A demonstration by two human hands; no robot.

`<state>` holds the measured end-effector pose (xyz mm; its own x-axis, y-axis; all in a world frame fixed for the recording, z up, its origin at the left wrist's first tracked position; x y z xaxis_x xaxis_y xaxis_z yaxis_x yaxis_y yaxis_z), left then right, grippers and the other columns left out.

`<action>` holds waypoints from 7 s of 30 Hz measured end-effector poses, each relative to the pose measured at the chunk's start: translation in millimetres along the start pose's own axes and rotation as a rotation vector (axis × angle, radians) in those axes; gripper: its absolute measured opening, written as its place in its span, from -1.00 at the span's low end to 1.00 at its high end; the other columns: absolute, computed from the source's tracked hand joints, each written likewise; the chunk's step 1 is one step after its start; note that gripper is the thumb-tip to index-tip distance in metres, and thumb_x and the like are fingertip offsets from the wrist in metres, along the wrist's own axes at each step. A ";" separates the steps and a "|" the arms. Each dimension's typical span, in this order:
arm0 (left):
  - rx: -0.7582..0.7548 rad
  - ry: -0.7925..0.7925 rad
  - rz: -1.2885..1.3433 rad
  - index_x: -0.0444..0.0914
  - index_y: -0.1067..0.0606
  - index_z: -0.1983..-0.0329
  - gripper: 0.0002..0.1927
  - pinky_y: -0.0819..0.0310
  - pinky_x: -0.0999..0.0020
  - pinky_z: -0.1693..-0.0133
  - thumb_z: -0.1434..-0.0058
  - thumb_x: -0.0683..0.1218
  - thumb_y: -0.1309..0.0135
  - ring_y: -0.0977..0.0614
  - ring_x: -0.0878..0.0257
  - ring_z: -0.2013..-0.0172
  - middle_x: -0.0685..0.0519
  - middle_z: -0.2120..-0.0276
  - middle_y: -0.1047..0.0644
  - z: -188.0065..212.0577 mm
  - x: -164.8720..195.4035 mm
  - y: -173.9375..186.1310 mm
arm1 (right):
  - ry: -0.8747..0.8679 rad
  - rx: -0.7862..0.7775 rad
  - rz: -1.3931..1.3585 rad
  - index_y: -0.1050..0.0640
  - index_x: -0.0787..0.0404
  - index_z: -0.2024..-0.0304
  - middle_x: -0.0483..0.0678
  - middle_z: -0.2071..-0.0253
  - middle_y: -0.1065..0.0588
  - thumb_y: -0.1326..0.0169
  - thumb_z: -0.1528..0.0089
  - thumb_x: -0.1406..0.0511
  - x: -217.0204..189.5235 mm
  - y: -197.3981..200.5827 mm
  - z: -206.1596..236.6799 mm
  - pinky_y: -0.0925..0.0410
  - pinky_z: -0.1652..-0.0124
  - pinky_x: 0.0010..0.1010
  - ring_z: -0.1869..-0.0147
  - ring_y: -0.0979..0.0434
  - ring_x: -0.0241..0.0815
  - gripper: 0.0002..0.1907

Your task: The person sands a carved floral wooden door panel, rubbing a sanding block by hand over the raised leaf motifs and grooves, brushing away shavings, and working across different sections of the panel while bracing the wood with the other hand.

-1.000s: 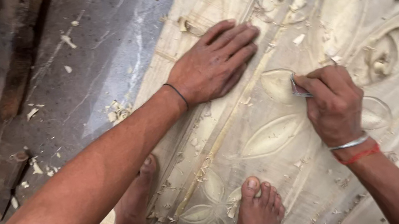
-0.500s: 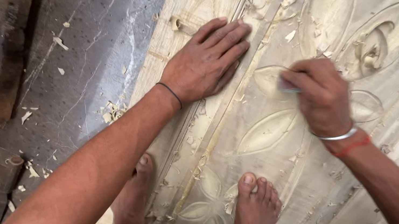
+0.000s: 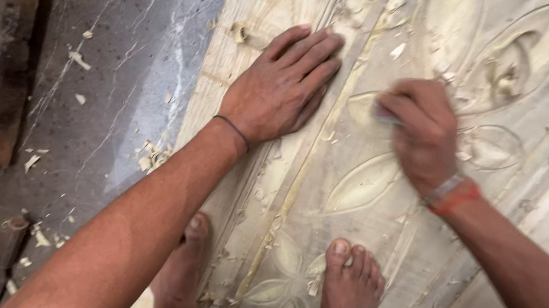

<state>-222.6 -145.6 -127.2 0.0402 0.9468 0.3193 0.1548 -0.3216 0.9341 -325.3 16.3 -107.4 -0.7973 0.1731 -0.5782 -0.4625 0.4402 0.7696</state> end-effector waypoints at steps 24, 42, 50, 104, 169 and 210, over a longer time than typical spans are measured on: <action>0.005 -0.006 -0.035 -0.35 -0.45 -0.24 -0.61 0.02 0.07 -0.45 -0.45 -0.05 0.07 -0.34 0.07 -0.37 -0.15 -0.33 -0.37 -2.7 0.6 -4.1 | -0.186 0.088 0.072 -0.60 0.34 0.18 0.10 0.25 -0.47 -0.12 -0.15 0.61 -15.1 17.3 10.8 -0.34 0.11 -0.17 0.13 -0.48 0.11 -0.78; 0.033 -0.010 -0.046 -0.32 -0.43 -0.28 -0.60 0.04 0.06 -0.44 -0.46 -0.06 0.10 -0.32 0.10 -0.37 -0.14 -0.34 -0.37 -3.6 0.6 -3.8 | -0.311 0.123 -0.023 -0.61 0.31 0.15 0.06 0.25 -0.48 -0.19 -0.29 0.49 0.7 17.4 13.9 -0.36 0.21 -0.27 0.21 -0.51 -0.02 -0.91; -0.006 0.010 0.020 -0.34 -0.43 -0.25 -0.61 0.03 0.08 -0.46 -0.45 -0.06 0.08 -0.32 0.08 -0.40 -0.13 -0.35 -0.37 -2.5 -0.5 -3.1 | -0.298 0.106 -0.076 -0.59 0.30 0.09 0.06 0.20 -0.52 -0.20 -0.36 0.44 -3.8 21.2 7.7 -0.37 0.14 -0.28 0.16 -0.54 -0.01 -0.92; 0.033 0.017 -0.038 -0.34 -0.44 -0.23 -0.63 0.00 0.09 -0.44 -0.45 -0.06 0.09 -0.36 0.08 -0.36 -0.14 -0.33 -0.40 -5.3 -0.6 -2.0 | -0.227 0.088 -0.071 -0.53 0.33 0.24 0.08 0.27 -0.48 -0.19 -0.27 0.48 -5.3 23.4 -6.7 -0.35 0.26 -0.25 0.24 -0.52 0.02 -0.93; 0.041 0.010 0.035 -0.34 -0.43 -0.23 -0.64 0.04 0.09 -0.47 -0.45 -0.09 0.09 -0.32 0.10 -0.39 -0.11 -0.35 -0.38 -2.9 -0.9 1.0 | -0.177 -0.221 -0.006 -0.54 0.29 0.29 0.06 0.32 -0.46 -0.30 -0.22 0.33 5.3 11.6 -28.5 -0.34 0.27 -0.20 0.27 -0.50 0.03 -0.81; -0.038 0.029 -0.005 -0.35 -0.40 -0.23 -0.63 0.07 0.08 -0.48 -0.44 -0.09 0.10 -0.29 0.12 -0.40 -0.11 -0.36 -0.34 -4.2 -1.8 -4.8 | -0.079 -0.274 0.026 -0.55 0.27 0.29 0.03 0.35 -0.45 -0.32 -0.22 0.32 14.7 2.2 -30.6 -0.33 0.30 -0.22 0.33 -0.48 -0.02 -0.81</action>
<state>-227.5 -145.7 -131.6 0.0108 0.9477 0.3189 0.1168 -0.3179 0.9409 -349.9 -7.2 -105.9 -0.7825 0.2535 -0.5687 -0.5388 0.1819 0.8225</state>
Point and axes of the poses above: each hand's wrist, its own z-axis away from the middle knuckle, its own y-axis out of the back of the hand, x = y × z, the point moved 8 cm from there along -z, towards the middle knuckle
